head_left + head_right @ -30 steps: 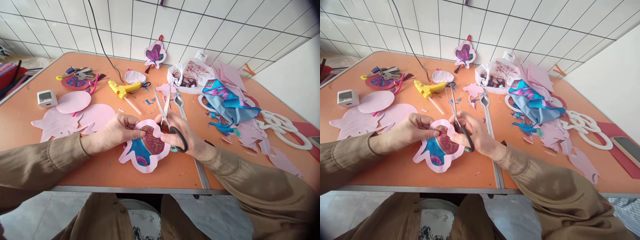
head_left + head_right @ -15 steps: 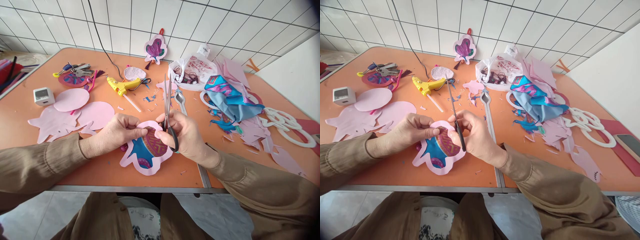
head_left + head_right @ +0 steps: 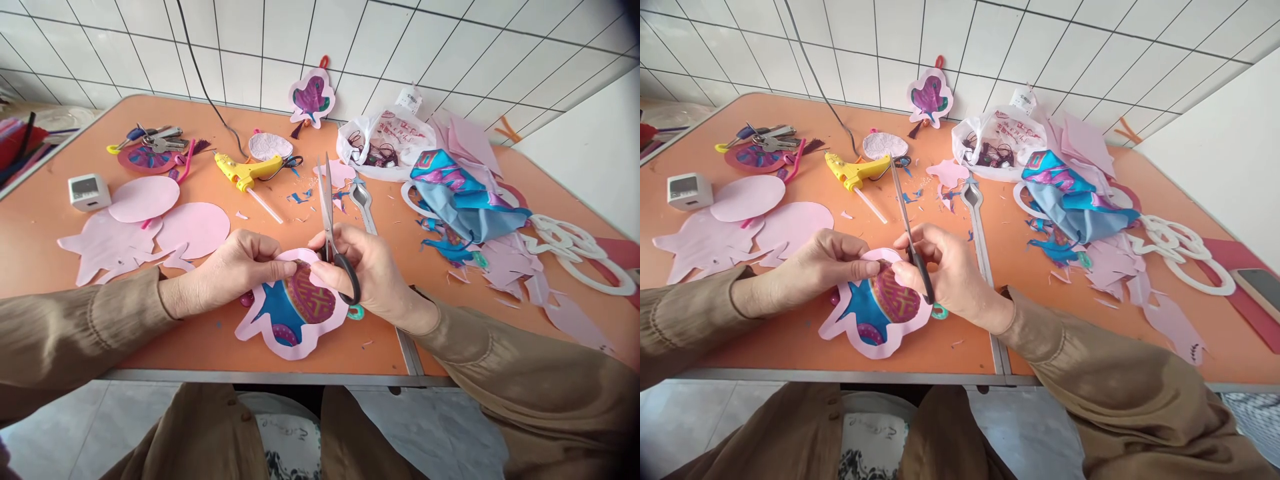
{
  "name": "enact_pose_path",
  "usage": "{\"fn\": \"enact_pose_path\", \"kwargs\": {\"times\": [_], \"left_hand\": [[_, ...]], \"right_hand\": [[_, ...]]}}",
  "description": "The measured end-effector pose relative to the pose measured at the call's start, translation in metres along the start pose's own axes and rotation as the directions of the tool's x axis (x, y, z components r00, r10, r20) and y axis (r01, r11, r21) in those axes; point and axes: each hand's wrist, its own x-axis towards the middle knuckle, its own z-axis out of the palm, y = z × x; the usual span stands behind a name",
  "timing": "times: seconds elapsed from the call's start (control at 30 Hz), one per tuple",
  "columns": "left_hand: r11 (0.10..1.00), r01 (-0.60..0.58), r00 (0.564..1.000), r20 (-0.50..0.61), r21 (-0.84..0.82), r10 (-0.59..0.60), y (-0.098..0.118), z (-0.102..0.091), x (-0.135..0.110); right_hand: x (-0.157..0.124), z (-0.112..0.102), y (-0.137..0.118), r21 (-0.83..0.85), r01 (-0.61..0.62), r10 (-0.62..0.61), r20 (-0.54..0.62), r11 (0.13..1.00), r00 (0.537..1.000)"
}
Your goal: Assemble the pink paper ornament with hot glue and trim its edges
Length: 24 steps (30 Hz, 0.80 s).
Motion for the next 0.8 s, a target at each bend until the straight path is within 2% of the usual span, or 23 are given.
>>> {"fn": "enact_pose_path", "kwargs": {"times": [0.1,0.27,0.47,0.63,0.73,0.8], "left_hand": [[1.0,-0.002,1.0,0.013,0.02,0.002,0.001,0.002,-0.001],[0.997,-0.071,0.997,0.022,0.033,0.071,0.001,0.005,-0.001],[0.994,-0.107,0.994,0.006,0.006,0.107,0.002,0.008,-0.002],[0.993,-0.105,0.994,-0.011,-0.06,0.105,0.001,0.006,-0.001],[0.988,-0.137,0.99,-0.027,-0.07,0.136,0.0,0.004,-0.001],[0.988,-0.137,0.99,-0.037,-0.072,0.135,0.0,0.002,-0.002]], "right_hand": [[0.001,0.002,0.0,-0.008,0.038,-0.038,-0.009,0.999,0.999],[-0.002,0.004,-0.001,-0.034,0.108,-0.108,-0.005,0.994,0.994],[-0.003,0.003,0.0,-0.027,0.049,-0.048,0.038,0.998,0.998],[0.003,-0.002,-0.003,0.022,0.012,-0.011,-0.012,1.0,1.0],[0.004,-0.008,-0.004,-0.018,0.036,-0.036,-0.007,0.999,0.999],[0.004,-0.014,-0.004,-0.063,0.099,-0.097,0.032,0.993,0.995]]}}
